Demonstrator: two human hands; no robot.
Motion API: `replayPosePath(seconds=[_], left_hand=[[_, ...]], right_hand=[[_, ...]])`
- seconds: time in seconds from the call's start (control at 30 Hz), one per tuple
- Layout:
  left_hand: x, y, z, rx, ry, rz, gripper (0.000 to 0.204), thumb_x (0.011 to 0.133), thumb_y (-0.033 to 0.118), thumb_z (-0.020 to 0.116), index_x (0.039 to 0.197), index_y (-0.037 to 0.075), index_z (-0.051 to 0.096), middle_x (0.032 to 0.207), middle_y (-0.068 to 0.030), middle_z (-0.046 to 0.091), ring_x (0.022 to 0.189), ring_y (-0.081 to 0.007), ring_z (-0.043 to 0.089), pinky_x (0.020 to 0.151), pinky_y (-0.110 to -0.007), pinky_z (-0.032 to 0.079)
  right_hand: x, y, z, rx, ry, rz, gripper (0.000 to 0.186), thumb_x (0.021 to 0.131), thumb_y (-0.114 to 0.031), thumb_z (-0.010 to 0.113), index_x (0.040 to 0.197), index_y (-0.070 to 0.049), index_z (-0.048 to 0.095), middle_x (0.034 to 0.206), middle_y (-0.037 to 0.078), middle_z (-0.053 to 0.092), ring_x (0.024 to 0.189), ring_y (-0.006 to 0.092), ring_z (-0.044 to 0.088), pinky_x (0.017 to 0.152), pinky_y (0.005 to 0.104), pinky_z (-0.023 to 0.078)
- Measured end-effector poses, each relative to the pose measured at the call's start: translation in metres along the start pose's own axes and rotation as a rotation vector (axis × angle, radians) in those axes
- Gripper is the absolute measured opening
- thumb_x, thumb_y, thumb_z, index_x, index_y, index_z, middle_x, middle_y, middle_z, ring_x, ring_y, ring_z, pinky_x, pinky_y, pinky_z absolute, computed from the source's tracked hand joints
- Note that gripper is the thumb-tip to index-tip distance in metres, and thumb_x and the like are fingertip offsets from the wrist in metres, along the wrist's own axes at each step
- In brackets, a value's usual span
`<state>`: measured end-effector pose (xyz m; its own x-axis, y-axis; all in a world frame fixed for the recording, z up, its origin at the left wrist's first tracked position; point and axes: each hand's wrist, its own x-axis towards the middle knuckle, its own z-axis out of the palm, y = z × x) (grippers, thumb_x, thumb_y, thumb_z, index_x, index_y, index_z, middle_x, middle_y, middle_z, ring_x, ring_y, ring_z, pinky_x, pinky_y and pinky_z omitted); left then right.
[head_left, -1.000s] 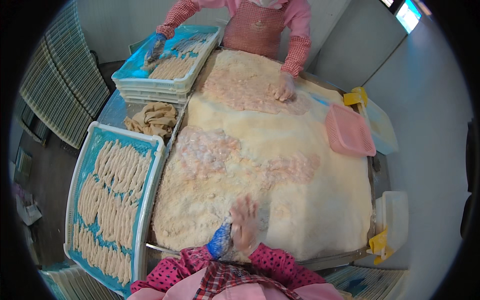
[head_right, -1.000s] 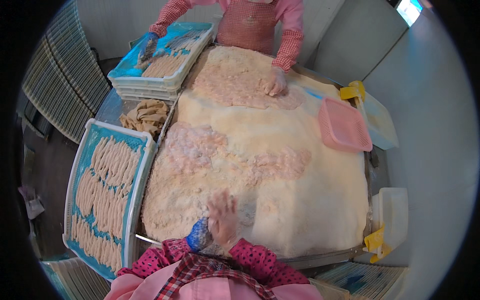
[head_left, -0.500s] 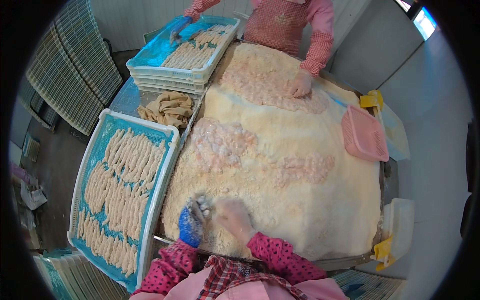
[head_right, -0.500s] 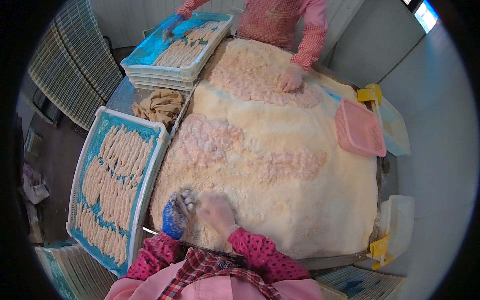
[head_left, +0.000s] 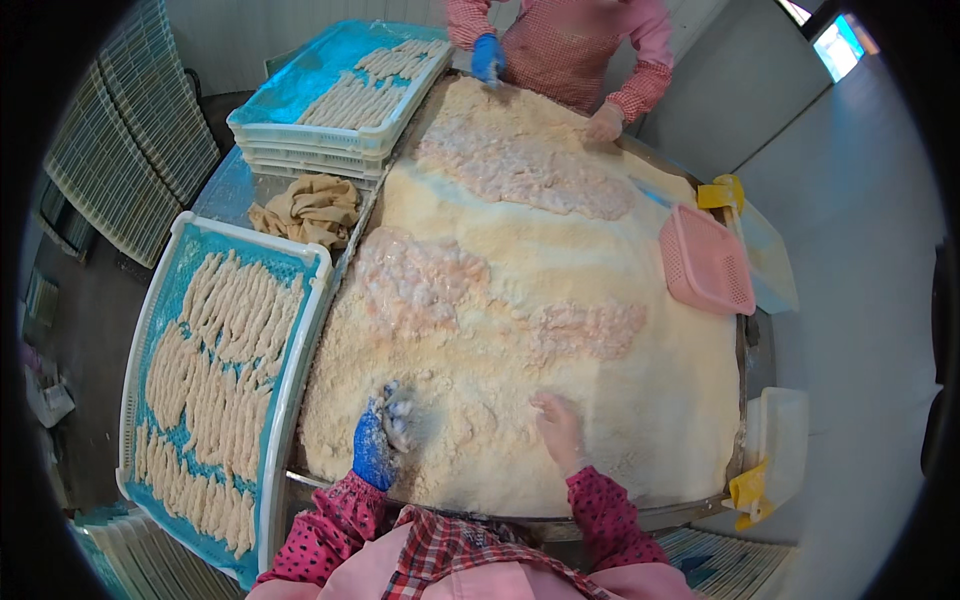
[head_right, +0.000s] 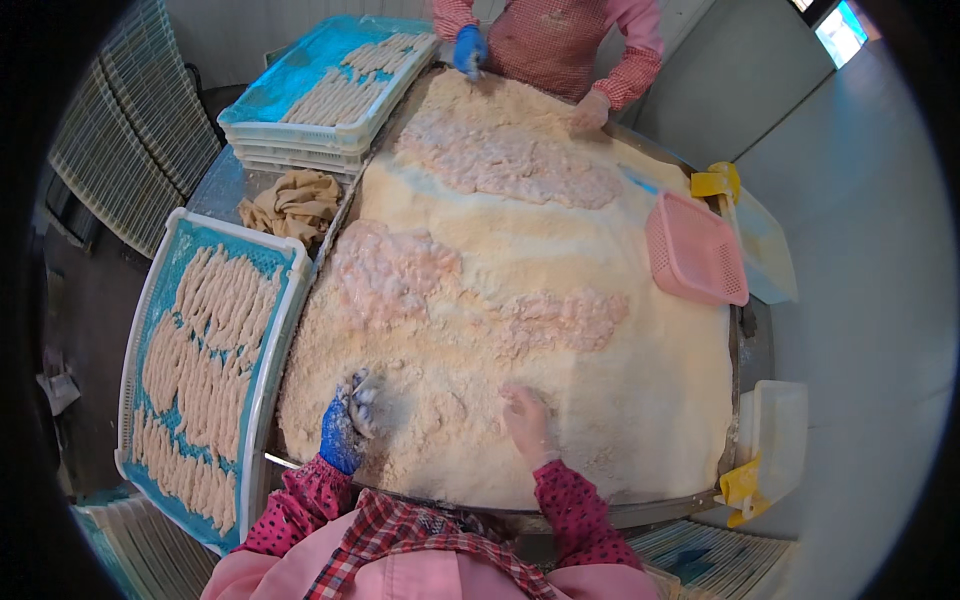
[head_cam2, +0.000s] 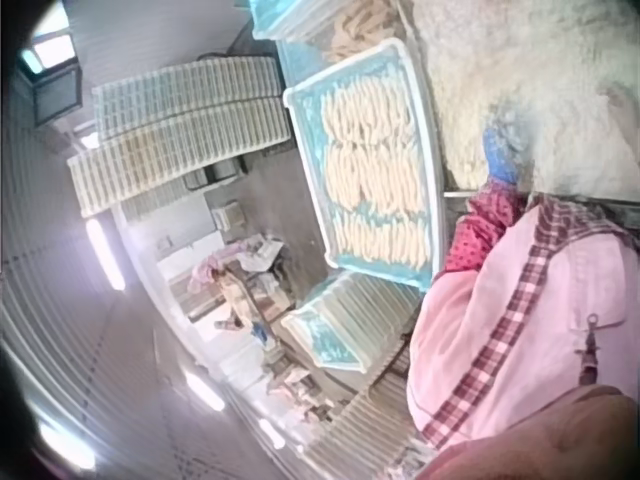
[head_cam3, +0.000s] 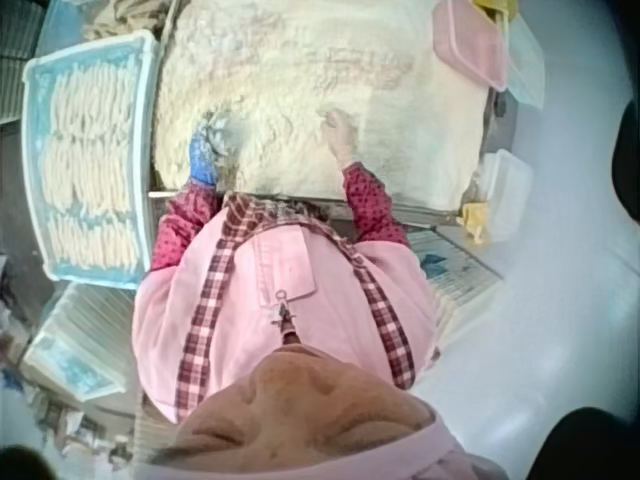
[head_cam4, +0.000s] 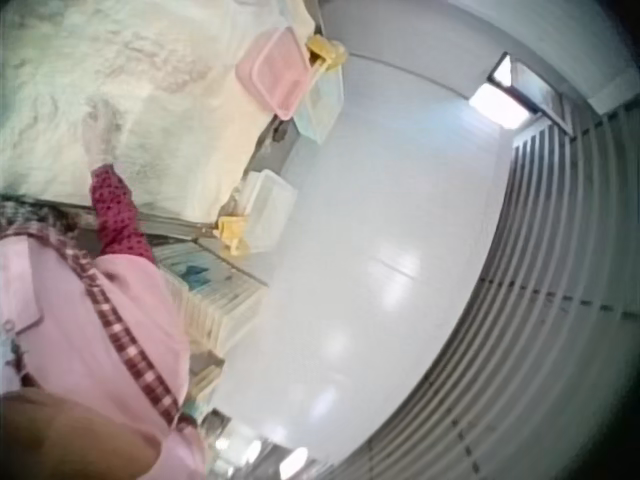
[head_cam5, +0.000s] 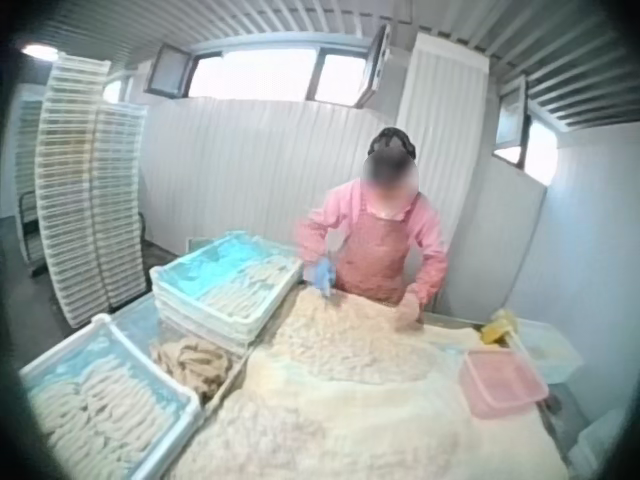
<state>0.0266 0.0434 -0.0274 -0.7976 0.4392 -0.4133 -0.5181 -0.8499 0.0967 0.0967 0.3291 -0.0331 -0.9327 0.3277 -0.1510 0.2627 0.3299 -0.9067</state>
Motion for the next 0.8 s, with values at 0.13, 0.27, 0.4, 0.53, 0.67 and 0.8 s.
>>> replayPosePath(seconds=[0.13,0.27,0.4,0.53,0.67,0.8], left_hand=[[0.002,-0.023,0.011,0.243,-0.076,-0.036,0.053,0.097,0.041,0.03,0.14,0.009,0.029,0.14,-0.0154,0.036,0.123,-0.0289,0.041,0.103,-0.041,0.034],[0.011,-0.038,0.02,0.326,-0.111,-0.016,0.054,0.098,0.038,0.026,0.144,0.012,0.017,0.147,-0.0108,0.023,0.135,-0.024,0.025,0.11,-0.039,0.023],[0.027,-0.062,0.021,0.337,-0.188,0.138,0.054,0.098,0.038,0.029,0.145,0.014,0.016,0.15,-0.0093,0.017,0.136,-0.0225,0.021,0.111,-0.036,0.02],[0.018,-0.06,0.046,0.078,-0.223,-0.011,0.056,0.097,0.032,0.035,0.145,0.012,0.014,0.152,-0.0062,0.01,0.138,-0.0218,0.015,0.111,-0.036,0.017],[0.006,-0.087,0.043,0.733,-0.566,0.473,0.061,0.097,0.039,0.033,0.145,0.007,0.011,0.152,-0.0084,0.008,0.139,-0.0215,0.012,0.112,-0.035,0.01],[0.0,-0.095,0.067,0.437,-0.422,0.586,0.057,0.096,0.035,0.036,0.142,0.005,0.02,0.151,-0.0102,0.013,0.138,-0.0225,0.016,0.111,-0.035,0.013]], right_hand=[[-0.021,-0.032,0.045,-0.41,0.004,-0.37,0.029,0.078,-0.001,0.057,0.106,-0.006,0.062,0.11,0.014,0.06,0.104,0.0282,0.057,0.09,0.0347,0.044],[-0.025,-0.054,0.058,-0.149,-0.004,-0.073,0.028,0.079,-0.003,0.058,0.107,-0.006,0.063,0.109,0.012,0.062,0.106,0.0279,0.056,0.091,0.0361,0.043],[-0.047,-0.084,0.085,-0.555,-0.082,-0.727,0.023,0.088,-0.018,0.053,0.104,-0.007,0.066,0.104,0.011,0.065,0.107,0.0276,0.056,0.092,0.0398,0.04],[-0.041,-0.088,0.059,-0.289,-0.058,-0.678,0.048,0.093,-0.037,0.037,0.123,-0.003,0.052,0.13,0.015,0.05,0.119,0.0358,0.044,0.102,0.0479,0.028],[-0.04,-0.128,0.097,-0.147,-0.1,-0.678,0.075,0.093,-0.053,0.022,0.141,0.004,0.016,0.146,0.026,0.016,0.137,0.0411,0.012,0.11,0.046,0.011],[-0.033,-0.133,0.105,-0.05,0.051,-0.671,0.086,0.089,-0.064,0.015,0.143,0.003,0.012,0.147,0.026,0.012,0.137,0.0412,0.009,0.11,0.047,0.011]])
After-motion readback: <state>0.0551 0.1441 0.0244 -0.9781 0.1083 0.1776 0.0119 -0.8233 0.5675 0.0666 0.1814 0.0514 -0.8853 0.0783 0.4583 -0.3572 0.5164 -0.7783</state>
